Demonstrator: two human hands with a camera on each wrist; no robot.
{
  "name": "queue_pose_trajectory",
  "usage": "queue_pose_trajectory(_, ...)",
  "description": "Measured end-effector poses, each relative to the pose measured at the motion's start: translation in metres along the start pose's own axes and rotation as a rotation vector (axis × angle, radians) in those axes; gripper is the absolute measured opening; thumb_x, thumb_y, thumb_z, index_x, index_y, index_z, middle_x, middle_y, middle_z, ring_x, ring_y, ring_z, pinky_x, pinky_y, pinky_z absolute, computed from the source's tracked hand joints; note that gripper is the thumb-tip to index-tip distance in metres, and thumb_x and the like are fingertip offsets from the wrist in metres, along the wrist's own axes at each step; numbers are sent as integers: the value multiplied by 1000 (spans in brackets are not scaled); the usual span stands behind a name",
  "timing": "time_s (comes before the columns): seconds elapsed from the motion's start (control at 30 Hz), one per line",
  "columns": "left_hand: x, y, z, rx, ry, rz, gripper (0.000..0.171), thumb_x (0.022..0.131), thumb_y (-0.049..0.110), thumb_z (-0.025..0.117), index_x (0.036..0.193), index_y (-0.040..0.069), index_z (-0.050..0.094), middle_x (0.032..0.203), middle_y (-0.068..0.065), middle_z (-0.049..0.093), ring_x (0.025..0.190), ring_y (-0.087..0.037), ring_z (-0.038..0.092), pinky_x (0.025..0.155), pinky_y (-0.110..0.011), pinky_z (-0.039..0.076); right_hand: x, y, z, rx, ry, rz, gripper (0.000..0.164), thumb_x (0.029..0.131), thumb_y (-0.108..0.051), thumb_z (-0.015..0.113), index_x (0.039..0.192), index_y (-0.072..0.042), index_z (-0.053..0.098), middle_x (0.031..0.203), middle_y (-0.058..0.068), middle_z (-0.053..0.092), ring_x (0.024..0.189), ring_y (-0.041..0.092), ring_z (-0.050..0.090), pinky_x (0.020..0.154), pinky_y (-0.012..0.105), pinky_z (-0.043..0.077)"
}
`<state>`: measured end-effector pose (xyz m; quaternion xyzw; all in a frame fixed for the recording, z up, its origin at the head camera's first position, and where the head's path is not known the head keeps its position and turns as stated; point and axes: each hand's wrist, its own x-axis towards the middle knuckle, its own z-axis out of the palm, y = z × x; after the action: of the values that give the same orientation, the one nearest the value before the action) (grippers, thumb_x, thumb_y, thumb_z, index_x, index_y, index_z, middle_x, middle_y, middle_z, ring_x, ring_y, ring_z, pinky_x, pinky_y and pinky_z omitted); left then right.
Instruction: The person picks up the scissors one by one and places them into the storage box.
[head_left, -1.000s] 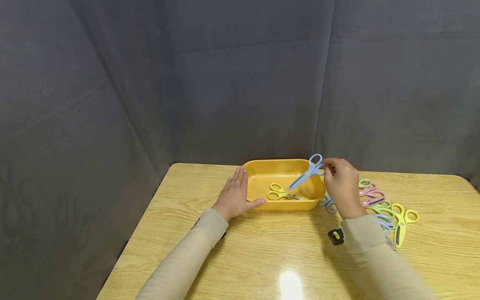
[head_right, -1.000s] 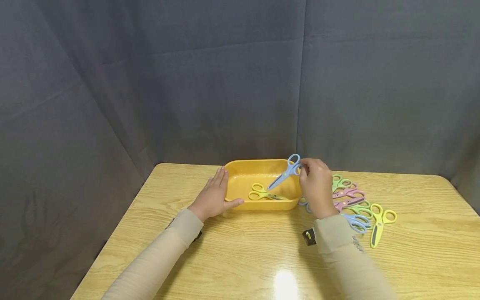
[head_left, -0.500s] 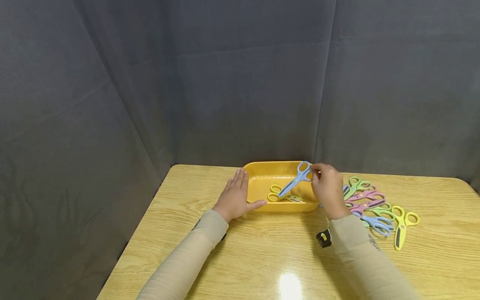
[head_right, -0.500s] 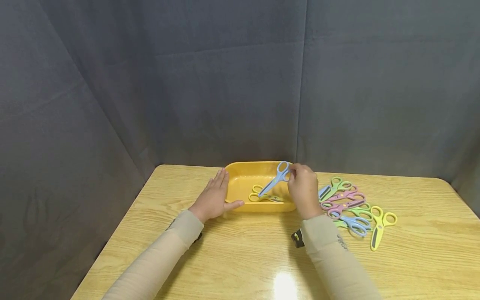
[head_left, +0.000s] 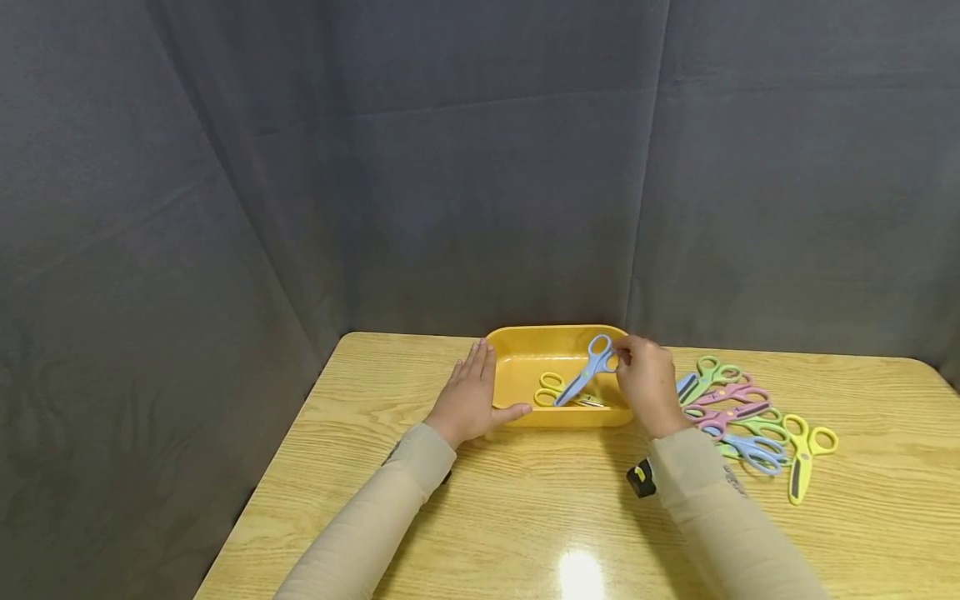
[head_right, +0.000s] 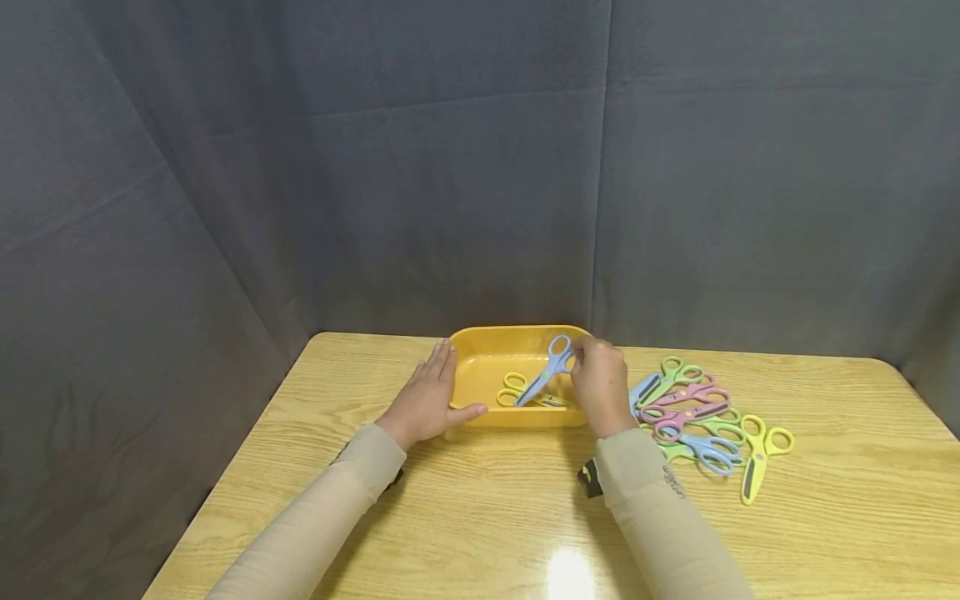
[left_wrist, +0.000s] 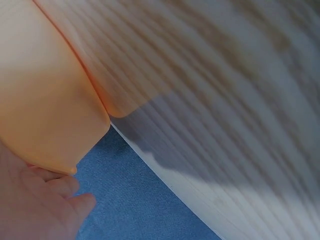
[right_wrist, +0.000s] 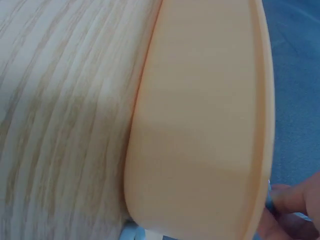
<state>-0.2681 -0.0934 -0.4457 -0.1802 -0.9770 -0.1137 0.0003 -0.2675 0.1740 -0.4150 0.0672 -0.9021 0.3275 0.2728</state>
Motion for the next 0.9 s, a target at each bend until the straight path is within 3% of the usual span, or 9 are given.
queue_pose_trajectory(0.3,-3,2,-4,-8,-2,0,116,89,78,51,160,-4,10,168,-19,4,156,-29,3,124,-45,11,-3,8,3,-22,-89,31,18,92,11,57,101,12,73,94,29,72,86,44,69,74,53,56)
queue_pose_trajectory(0.6,-2,1,-3,-2,-5,-1,116,89,78,51,160,-4,10,169,-18,4,156,-29,3,124,-45,12,-2,11,4,-65,-195,62,18,88,12,57,99,11,71,91,25,70,80,38,65,76,53,54)
queue_pose_trajectory(0.9,-2,1,-3,-9,-5,2,116,90,77,51,160,-4,10,168,-19,4,156,-30,3,124,-45,11,-1,11,9,-157,-258,30,21,76,2,80,94,9,70,84,22,70,75,38,66,73,54,54)
